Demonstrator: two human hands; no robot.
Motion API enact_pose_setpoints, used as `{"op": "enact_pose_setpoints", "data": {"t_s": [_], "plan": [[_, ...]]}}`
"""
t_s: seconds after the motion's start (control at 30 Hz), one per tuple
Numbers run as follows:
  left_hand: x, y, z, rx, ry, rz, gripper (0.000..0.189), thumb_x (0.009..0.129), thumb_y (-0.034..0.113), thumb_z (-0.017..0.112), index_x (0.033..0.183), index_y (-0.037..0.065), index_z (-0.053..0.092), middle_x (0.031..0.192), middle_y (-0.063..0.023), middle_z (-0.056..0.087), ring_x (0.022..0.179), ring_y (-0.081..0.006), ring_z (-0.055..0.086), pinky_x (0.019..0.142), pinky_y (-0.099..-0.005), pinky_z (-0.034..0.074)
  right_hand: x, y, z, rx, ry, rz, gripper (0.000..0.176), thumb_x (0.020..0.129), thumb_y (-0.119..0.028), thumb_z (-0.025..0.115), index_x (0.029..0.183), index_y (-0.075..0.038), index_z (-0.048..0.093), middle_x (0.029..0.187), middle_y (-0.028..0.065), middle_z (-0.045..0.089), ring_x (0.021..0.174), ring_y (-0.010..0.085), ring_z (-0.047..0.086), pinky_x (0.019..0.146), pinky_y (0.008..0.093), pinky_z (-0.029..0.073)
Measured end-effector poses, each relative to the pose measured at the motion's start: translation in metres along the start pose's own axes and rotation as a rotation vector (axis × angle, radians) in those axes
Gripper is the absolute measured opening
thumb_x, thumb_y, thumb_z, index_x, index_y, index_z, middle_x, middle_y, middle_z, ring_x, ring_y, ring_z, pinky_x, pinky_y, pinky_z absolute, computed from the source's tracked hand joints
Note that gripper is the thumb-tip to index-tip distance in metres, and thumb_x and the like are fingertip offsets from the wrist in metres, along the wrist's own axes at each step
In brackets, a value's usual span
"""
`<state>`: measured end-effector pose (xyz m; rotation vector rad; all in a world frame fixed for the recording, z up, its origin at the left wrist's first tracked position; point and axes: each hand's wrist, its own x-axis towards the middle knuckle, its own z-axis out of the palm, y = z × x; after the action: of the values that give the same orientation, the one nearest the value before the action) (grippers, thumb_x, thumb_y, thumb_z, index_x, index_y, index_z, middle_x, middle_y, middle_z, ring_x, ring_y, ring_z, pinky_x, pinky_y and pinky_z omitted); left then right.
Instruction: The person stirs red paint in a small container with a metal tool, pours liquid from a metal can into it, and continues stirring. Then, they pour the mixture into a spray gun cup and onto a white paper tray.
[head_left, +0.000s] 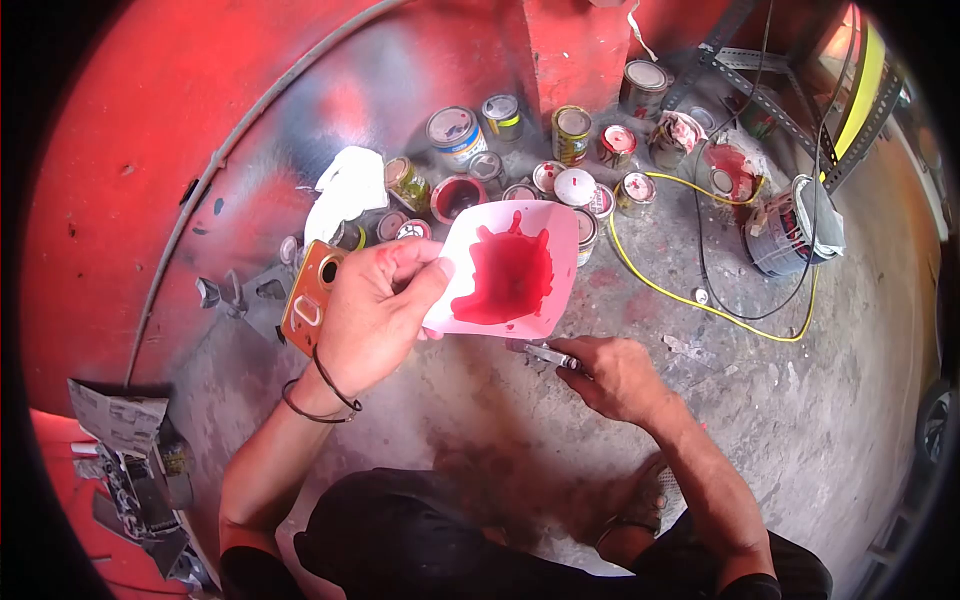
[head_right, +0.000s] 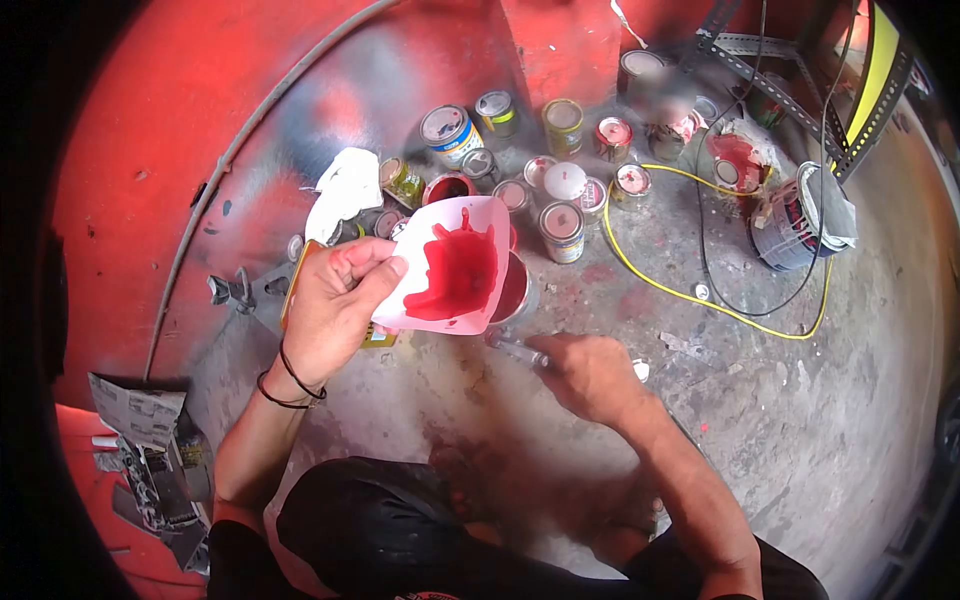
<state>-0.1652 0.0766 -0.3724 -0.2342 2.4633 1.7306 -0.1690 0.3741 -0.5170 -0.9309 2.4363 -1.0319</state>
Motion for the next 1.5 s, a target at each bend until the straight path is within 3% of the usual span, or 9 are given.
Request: {"op": "enact_pose_setpoints", "data": {"t_s": [0.5, 0.7, 0.87, 1.07, 1.3, 1.33, 1.43, 1.47, 1.5], "plan": [[0.026, -0.016, 0.015, -0.019, -0.03, -0.057, 0.02, 0.114, 0.015, 0.068, 0.122, 0.0, 0.08, 0.095, 0.0014, 0.08, 0.076, -0.0043, 0.072, 0.061, -0.0254, 0.061, -0.001, 0.006, -0.017, 0.003, -0.086, 0.147, 0.039, 0.099, -0.022, 0.076, 0.136, -0.01, 0.078, 0.115, 0.0215, 0.081, 0.107, 0.0434, 0.077, 0.092, 0.0543, 0.062], [0.048, -0.031, 0.014, -0.111, -0.012, -0.072, 0.022, 0.112, 0.02, 0.071, 0.117, 0.001, 0.081, 0.088, -0.0005, 0.078, 0.064, -0.0079, 0.07, 0.058, -0.0239, 0.055, 0.008, 0.019, -0.014, 0.001, -0.057, 0.122, 0.04, 0.099, -0.023, 0.079, 0.137, -0.01, 0.078, 0.106, 0.0225, 0.081, 0.1, 0.045, 0.077, 0.086, 0.0533, 0.062], [0.064, -0.038, 0.005, -0.191, 0.045, -0.083, 0.021, 0.111, 0.019, 0.072, 0.116, 0.0, 0.08, 0.085, -0.0017, 0.077, 0.062, -0.0077, 0.069, 0.055, -0.0241, 0.053, 0.01, 0.022, -0.024, -0.018, -0.033, 0.139, 0.038, 0.099, -0.021, 0.078, 0.135, -0.011, 0.078, 0.113, 0.0211, 0.081, 0.103, 0.0451, 0.077, 0.089, 0.0544, 0.062], [0.093, -0.109, 0.008, -0.283, 0.113, -0.131, 0.02, 0.109, 0.016, 0.074, 0.116, -0.002, 0.079, 0.086, -0.001, 0.076, 0.061, -0.0079, 0.068, 0.054, -0.0251, 0.053, 0.003, 0.038, -0.031, -0.037, 0.0, 0.129, 0.04, 0.098, -0.018, 0.08, 0.137, -0.011, 0.077, 0.109, 0.021, 0.081, 0.098, 0.0448, 0.077, 0.085, 0.0532, 0.062], [0.129, -0.183, 0.033, 0.049, 0.171, -0.109, 0.027, 0.108, 0.022, 0.071, 0.113, -0.002, 0.082, 0.079, -0.0066, 0.078, 0.063, -0.013, 0.073, 0.062, -0.0321, 0.06, -0.015, 0.031, -0.067, -0.018, 0.0, 0.167, 0.04, 0.096, -0.012, 0.083, 0.135, -0.005, 0.077, 0.107, 0.0215, 0.081, 0.089, 0.0434, 0.079, 0.078, 0.0487, 0.063], [0.133, -0.194, 0.033, 0.22, 0.17, -0.07, 0.023, 0.112, 0.022, 0.071, 0.117, 0.003, 0.083, 0.089, -0.0014, 0.082, 0.068, -0.0141, 0.074, 0.061, -0.0296, 0.059, -0.018, 0.029, -0.073, -0.01, -0.005, 0.193, 0.04, 0.096, -0.012, 0.083, 0.135, -0.005, 0.077, 0.107, 0.0217, 0.081, 0.088, 0.0427, 0.079, 0.078, 0.0482, 0.063], [0.134, -0.185, 0.032, 0.713, 0.226, 0.152, 0.029, 0.109, 0.031, 0.071, 0.114, 0.006, 0.084, 0.089, -0.0087, 0.084, 0.073, -0.0269, 0.08, 0.069, -0.0396, 0.063, -0.023, 0.025, -0.091, 0.0, -0.02, 0.259, 0.04, 0.097, -0.011, 0.083, 0.135, -0.003, 0.076, 0.108, 0.0223, 0.08, 0.086, 0.0407, 0.08, 0.076, 0.0467, 0.063], [0.133, -0.169, 0.032, 0.775, 0.194, 0.052, 0.034, 0.106, 0.04, 0.072, 0.113, 0.01, 0.084, 0.088, -0.013, 0.082, 0.081, -0.0353, 0.081, 0.077, -0.048, 0.063, -0.024, 0.025, -0.097, -0.01, -0.027, 0.27, 0.04, 0.097, -0.011, 0.083, 0.135, -0.002, 0.076, 0.109, 0.0224, 0.08, 0.085, 0.0401, 0.08, 0.076, 0.0462, 0.063], [0.131, -0.159, 0.033, 0.858, 0.211, 0.058, 0.034, 0.106, 0.042, 0.072, 0.114, 0.011, 0.084, 0.087, -0.0131, 0.082, 0.08, -0.035, 0.081, 0.076, -0.0486, 0.063, -0.026, 0.025, -0.101, -0.02, -0.034, 0.282, 0.04, 0.097, -0.011, 0.083, 0.136, -0.002, 0.076, 0.109, 0.0226, 0.081, 0.085, 0.0394, 0.08, 0.076, 0.0457, 0.063]]}}
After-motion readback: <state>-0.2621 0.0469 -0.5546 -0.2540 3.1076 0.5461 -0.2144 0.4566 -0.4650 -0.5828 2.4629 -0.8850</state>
